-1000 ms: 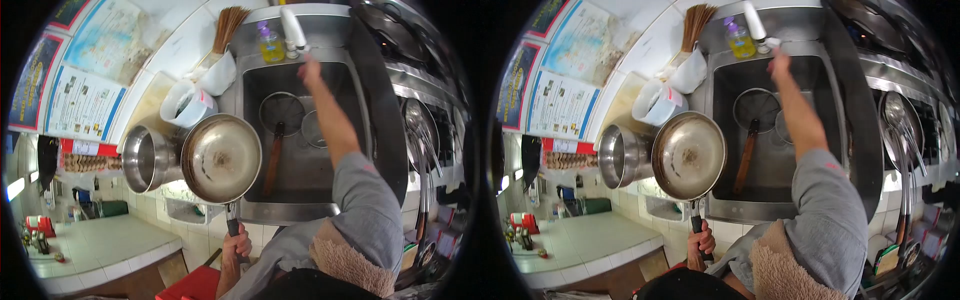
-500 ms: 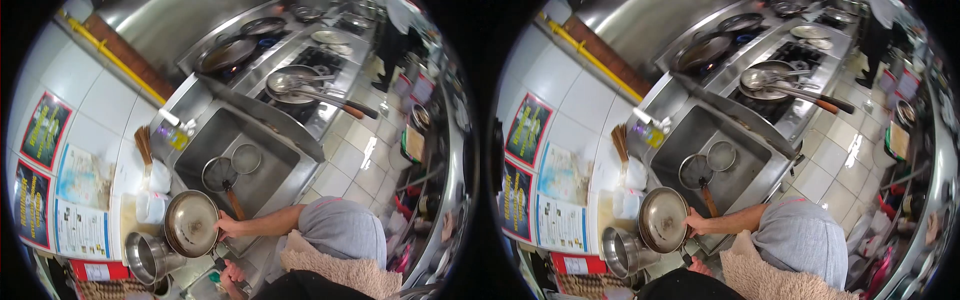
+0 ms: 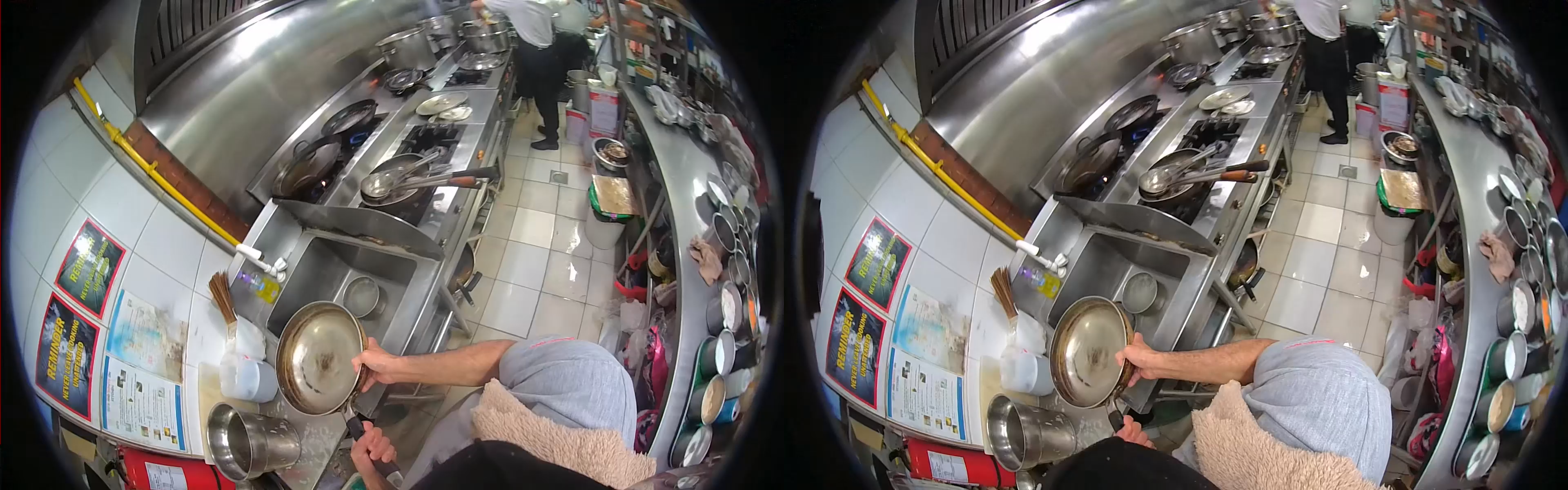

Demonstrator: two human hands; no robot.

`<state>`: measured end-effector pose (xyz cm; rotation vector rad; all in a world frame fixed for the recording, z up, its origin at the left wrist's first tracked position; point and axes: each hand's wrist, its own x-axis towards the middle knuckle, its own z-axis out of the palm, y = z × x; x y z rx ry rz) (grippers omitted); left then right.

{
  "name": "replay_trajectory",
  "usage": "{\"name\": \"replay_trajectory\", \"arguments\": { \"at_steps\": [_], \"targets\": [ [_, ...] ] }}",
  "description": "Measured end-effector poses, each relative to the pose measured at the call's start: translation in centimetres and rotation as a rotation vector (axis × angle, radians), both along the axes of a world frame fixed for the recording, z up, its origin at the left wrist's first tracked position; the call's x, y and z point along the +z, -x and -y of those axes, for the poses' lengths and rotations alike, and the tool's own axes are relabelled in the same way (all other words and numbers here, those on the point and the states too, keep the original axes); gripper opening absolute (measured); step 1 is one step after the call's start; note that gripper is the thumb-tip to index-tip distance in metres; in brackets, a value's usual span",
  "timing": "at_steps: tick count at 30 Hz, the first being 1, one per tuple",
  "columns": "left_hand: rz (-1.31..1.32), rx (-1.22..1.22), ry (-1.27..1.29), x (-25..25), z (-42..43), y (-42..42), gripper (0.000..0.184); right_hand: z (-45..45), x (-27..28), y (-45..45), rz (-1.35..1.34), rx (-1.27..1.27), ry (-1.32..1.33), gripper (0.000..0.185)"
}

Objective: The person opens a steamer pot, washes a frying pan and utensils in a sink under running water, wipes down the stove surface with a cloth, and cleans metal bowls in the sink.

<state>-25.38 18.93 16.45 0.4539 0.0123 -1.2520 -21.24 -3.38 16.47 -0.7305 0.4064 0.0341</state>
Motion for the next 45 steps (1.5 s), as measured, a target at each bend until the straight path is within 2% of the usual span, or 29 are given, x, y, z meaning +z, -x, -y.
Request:
{"name": "replay_trajectory", "arguments": {
  "at_steps": [1, 5, 7, 16, 23, 25, 30, 35, 45],
  "targets": [
    [0.093, 0.033, 0.003, 0.3, 0.5, 0.8, 0.011, 0.6, 0.6, 1.1, -0.006, -0.018, -0.013, 0.061],
    [0.075, -0.018, -0.087, 3.1, 2.7, 3.4, 0.007, 3.3, 2.5, 5.6, 0.041, -0.121, 0.011, 0.057],
    [0.178, -0.017, -0.064, 5.5, 4.9, 5.5, 0.006, 4.8, 3.1, 7.8, 0.055, -0.159, 0.029, 0.055],
    [0.132, -0.095, 0.001, 5.2, 12.1, 12.3, 0.007, 11.7, 3.3, 17.1, 0.018, -0.293, 0.021, 0.057],
    [0.168, -0.158, -0.071, 4.8, 15.9, 16.5, 0.006, 15.7, -0.2, 21.7, 0.071, -0.293, -0.007, 0.058],
    [0.164, -0.191, -0.038, 4.1, 16.6, 17.1, 0.006, 15.8, 1.0, 23.4, -0.004, -0.375, -0.004, 0.056],
    [0.196, -0.115, -0.156, 4.3, 17.9, 18.6, 0.009, 17.4, 0.9, 24.5, 0.124, -0.306, 0.014, 0.048],
    [0.167, -0.109, -0.14, 4.8, 18.7, 17.6, 0.011, 18.1, 2.1, 23.5, 0.167, -0.289, 0.003, 0.046],
    [0.225, -0.115, -0.239, 11.9, 21.1, 12.9, 0.017, 20.3, 6.8, 19.2, 0.196, -0.281, 0.003, 0.048]
  ]
}}
